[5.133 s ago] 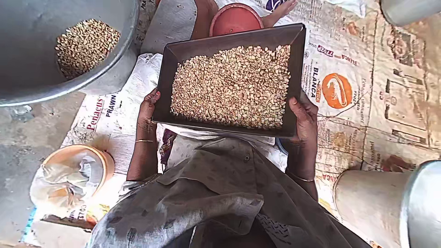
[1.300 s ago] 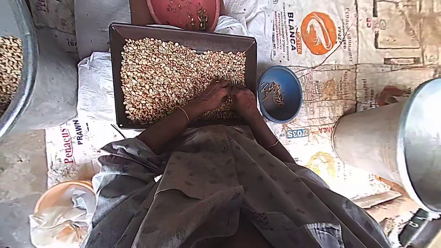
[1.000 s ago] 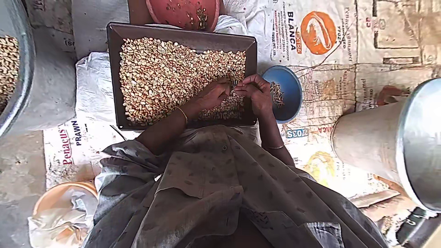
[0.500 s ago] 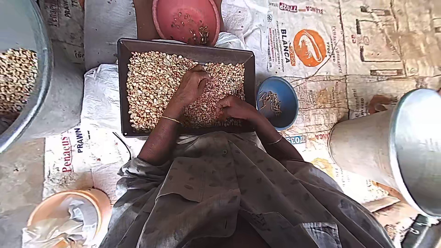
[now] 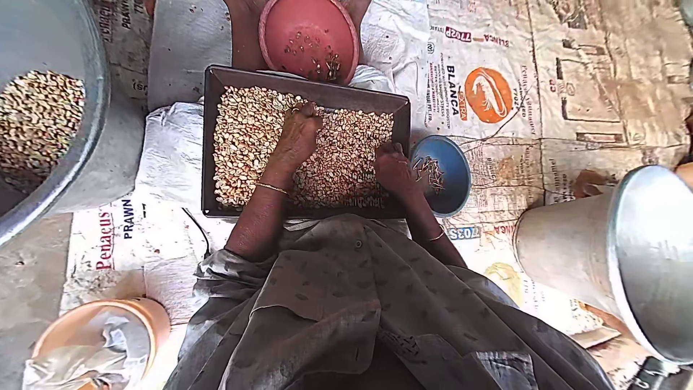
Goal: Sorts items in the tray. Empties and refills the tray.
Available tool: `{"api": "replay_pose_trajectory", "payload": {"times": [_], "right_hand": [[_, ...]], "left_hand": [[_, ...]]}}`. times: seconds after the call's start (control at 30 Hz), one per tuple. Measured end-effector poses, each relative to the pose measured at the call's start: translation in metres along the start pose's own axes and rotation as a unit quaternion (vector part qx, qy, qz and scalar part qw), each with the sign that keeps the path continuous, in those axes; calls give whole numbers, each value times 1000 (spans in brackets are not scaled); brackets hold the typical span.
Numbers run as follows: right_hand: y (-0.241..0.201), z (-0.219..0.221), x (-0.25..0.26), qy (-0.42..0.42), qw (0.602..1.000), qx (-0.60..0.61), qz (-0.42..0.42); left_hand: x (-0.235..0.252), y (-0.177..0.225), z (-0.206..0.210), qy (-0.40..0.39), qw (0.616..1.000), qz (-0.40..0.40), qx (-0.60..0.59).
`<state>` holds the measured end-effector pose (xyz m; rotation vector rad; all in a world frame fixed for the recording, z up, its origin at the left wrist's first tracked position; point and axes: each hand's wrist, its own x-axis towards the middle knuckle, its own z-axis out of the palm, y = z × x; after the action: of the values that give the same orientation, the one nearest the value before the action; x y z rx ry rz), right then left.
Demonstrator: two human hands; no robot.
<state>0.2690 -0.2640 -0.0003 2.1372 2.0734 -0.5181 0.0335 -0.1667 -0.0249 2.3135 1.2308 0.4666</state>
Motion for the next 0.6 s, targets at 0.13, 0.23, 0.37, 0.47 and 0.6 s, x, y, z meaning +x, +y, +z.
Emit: {"api": "replay_pose_trajectory", "payload": {"times": [0.13, 0.23, 0.37, 0.47, 0.6], "right_hand": [[7, 16, -18, -36, 980, 139, -136], [-2, 4, -4, -2, 972, 181, -147], [-22, -6, 35, 69, 986, 123, -87], [-27, 10, 52, 73, 993, 51, -82], [-34, 16, 44, 83, 991, -11, -99]], "left_hand": [[2, -1, -2, -4, 1000, -18, 0], [3, -2, -1, -3, 1000, -17, -10], [2, -2, -1, 6, 1000, -16, -17], [2, -4, -1, 8, 1000, -12, -17], [3, -4, -1, 5, 1000, -2, -15]]}}
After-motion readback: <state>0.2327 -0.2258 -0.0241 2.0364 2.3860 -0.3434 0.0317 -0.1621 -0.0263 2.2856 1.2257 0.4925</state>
